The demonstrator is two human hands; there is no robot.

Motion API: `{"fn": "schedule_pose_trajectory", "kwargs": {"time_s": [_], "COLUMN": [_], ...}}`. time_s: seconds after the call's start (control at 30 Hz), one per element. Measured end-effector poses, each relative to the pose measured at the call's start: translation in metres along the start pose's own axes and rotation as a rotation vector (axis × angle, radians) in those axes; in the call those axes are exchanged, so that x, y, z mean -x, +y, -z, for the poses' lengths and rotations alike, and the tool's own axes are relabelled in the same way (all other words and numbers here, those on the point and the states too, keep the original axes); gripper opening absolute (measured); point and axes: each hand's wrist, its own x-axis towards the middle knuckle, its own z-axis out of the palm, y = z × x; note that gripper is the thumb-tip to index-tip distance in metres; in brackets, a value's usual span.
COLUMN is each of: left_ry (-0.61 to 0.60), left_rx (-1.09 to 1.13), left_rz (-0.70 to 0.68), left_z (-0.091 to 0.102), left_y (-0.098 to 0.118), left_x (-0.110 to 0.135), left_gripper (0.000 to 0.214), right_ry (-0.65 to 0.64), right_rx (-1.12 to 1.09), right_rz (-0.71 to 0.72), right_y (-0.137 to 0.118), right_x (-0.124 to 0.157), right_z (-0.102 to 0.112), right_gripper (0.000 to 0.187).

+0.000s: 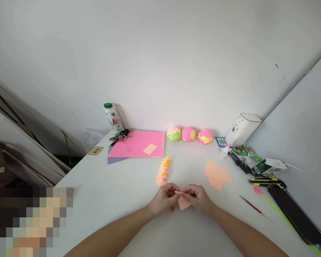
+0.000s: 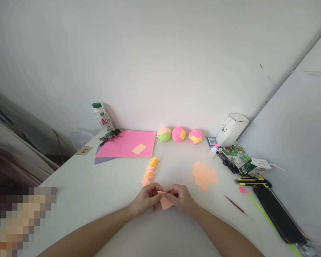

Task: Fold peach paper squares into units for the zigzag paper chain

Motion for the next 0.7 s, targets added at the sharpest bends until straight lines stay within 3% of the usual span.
{"fn": "schedule_pose_trajectory", "kwargs": {"time_s": [0.17,0.43,0.7], "left_ry": [0.03,0.049,0.026], "left_rx": [-0.065,0.106,-0.054], "left_rz": [0.034,0.018,0.045], "left_z": [-0.0034,0.001,-0.002], "left_y": [-0.0026,0.0047,-0.001], "left_x": [-0.0001,-0.0005,-0.0007], "left_gripper": [0.02,0.016,0.018], "right_ry": [-0.008,-0.005,0.026], "right_rx": [0.034,0.004,0.094], "right_rz": [0.012,-0.009,0.011], "right_y": [0.0014,0.0035,-0.0047], "right_x": [-0.0008,-0.0006,-0.0007], "right_z": [-0.002,0.0018,-0.0051], "right_gripper": [0.025,0.019,0.009]}}
